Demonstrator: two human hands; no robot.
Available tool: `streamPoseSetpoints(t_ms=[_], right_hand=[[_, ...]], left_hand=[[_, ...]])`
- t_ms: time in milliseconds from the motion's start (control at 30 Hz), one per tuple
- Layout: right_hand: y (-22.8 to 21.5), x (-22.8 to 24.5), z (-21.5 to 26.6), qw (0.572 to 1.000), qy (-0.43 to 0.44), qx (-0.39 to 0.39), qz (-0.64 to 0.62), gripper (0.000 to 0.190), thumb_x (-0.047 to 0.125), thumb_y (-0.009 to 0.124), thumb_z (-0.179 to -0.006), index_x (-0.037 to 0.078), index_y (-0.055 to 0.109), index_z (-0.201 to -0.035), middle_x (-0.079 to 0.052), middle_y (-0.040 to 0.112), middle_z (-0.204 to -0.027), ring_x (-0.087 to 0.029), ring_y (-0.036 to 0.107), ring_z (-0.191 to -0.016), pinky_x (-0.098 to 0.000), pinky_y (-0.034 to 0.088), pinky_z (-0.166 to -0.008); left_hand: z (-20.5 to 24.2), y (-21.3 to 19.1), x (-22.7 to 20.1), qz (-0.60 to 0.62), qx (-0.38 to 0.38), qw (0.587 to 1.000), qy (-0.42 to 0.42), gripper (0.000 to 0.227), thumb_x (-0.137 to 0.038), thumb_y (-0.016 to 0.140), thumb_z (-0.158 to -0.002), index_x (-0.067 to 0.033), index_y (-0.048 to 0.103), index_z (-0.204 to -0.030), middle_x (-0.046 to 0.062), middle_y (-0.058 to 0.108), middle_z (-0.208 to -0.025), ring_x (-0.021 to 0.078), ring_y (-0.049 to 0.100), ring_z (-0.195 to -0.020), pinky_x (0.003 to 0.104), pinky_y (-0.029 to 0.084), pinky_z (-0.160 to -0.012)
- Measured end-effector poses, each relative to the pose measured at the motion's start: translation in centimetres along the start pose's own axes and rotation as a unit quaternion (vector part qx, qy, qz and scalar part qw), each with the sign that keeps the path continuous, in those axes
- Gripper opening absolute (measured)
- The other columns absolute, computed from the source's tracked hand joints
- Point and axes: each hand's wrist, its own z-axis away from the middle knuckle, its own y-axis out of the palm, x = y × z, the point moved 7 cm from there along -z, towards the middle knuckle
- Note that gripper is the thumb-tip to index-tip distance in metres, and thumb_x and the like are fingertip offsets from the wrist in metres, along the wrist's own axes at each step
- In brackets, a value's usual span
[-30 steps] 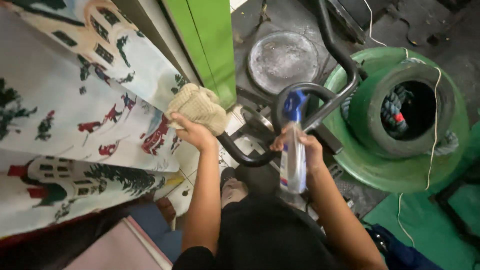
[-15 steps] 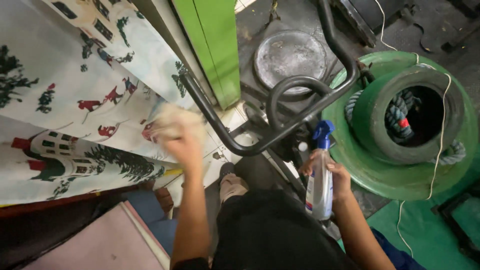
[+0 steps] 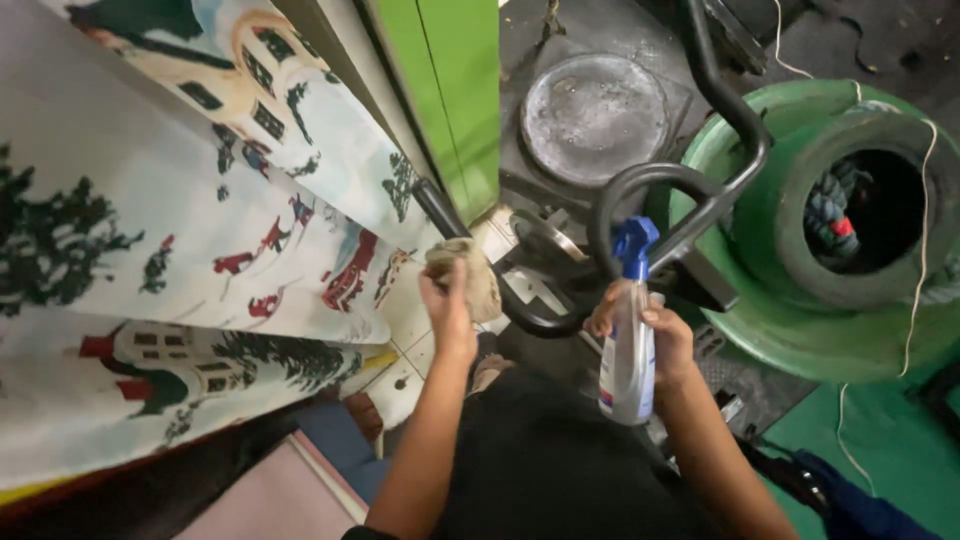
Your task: Cleaning and sanitizing gym equipment using a spray bottle and cloth.
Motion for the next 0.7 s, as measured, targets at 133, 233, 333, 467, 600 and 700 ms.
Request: streamPoseSetpoints(t_ms=[133,233,333,467,600,700], right_hand=[[1.1,-0.3,-2.1,0.999,-0.023,-0.01,0.02,0.057,0.035,0.069,-0.082,-0.003,0.057,-0.123,-0.02,0.064,-0.087,-0.033,0.061,-0.088,-0.045,0.047,-0.096],[0.5,-0.7,-2.2,0.998,-0.036,-0.027,0.044,0.057,0.036,0.068,-0.081,-0.003,0.057,-0.122,-0.019,0.064,-0.086,-0.037,0.063,-0.091,-0.0505,0.048,-0.094],[-1.2,-1.2,-1.6,0.997,-0.06,-0.04,0.012,0.057,0.035,0.067,-0.085,-0.004,0.058,-0.125,-0.02,0.064,-0.087,-0.036,0.062,-0.09,-0.0537,0.048,-0.095],[-1.7,-1.6,-1.0,0.994,-0.086,-0.064,0.016,0.056,0.037,0.066,-0.086,-0.001,0.058,-0.127,-0.019,0.064,-0.089,-0.035,0.062,-0.091,-0.0546,0.047,-0.096],[-1.5,-1.8,-0.8,0.992,-0.098,-0.08,0.017,0.058,0.04,0.065,-0.088,0.0,0.059,-0.129,-0.018,0.063,-0.088,-0.035,0.061,-0.09,-0.0534,0.047,-0.098],[-1.0,-1.6,-0.9,0.992,-0.093,-0.08,0.021,0.058,0.041,0.065,-0.087,0.0,0.058,-0.128,-0.018,0.064,-0.088,-0.035,0.061,-0.09,-0.0525,0.047,-0.096]], left_hand=[[0.0,1.8,3.9,-0.043,0.044,0.983,-0.173,0.048,-0.024,0.077,-0.082,-0.0177,0.056,-0.125,-0.006,0.069,-0.109,0.0103,0.067,-0.101,0.028,0.055,-0.093],[-1.6,2.5,3.3,0.035,0.092,0.992,-0.081,0.042,-0.009,0.083,-0.082,-0.0022,0.063,-0.118,0.006,0.071,-0.106,0.0166,0.07,-0.092,0.031,0.057,-0.084],[-2.9,2.7,3.1,0.053,0.087,0.989,-0.108,0.037,-0.003,0.083,-0.08,0.003,0.067,-0.113,0.009,0.072,-0.1,0.0183,0.07,-0.08,0.032,0.056,-0.07],[-5.5,2.1,2.5,0.017,0.087,0.996,-0.024,0.034,-0.003,0.085,-0.08,0.0024,0.067,-0.108,0.009,0.072,-0.1,0.0178,0.071,-0.081,0.031,0.059,-0.074],[-9.7,2.4,-2.5,-0.036,0.039,0.994,0.093,0.039,-0.011,0.085,-0.081,-0.0022,0.064,-0.113,0.006,0.072,-0.107,0.0164,0.071,-0.091,0.03,0.06,-0.081],[-10.1,4.9,-7.0,0.024,0.07,0.995,0.065,0.042,-0.014,0.084,-0.081,-0.0028,0.065,-0.116,0.008,0.073,-0.111,0.0181,0.072,-0.094,0.032,0.06,-0.083]])
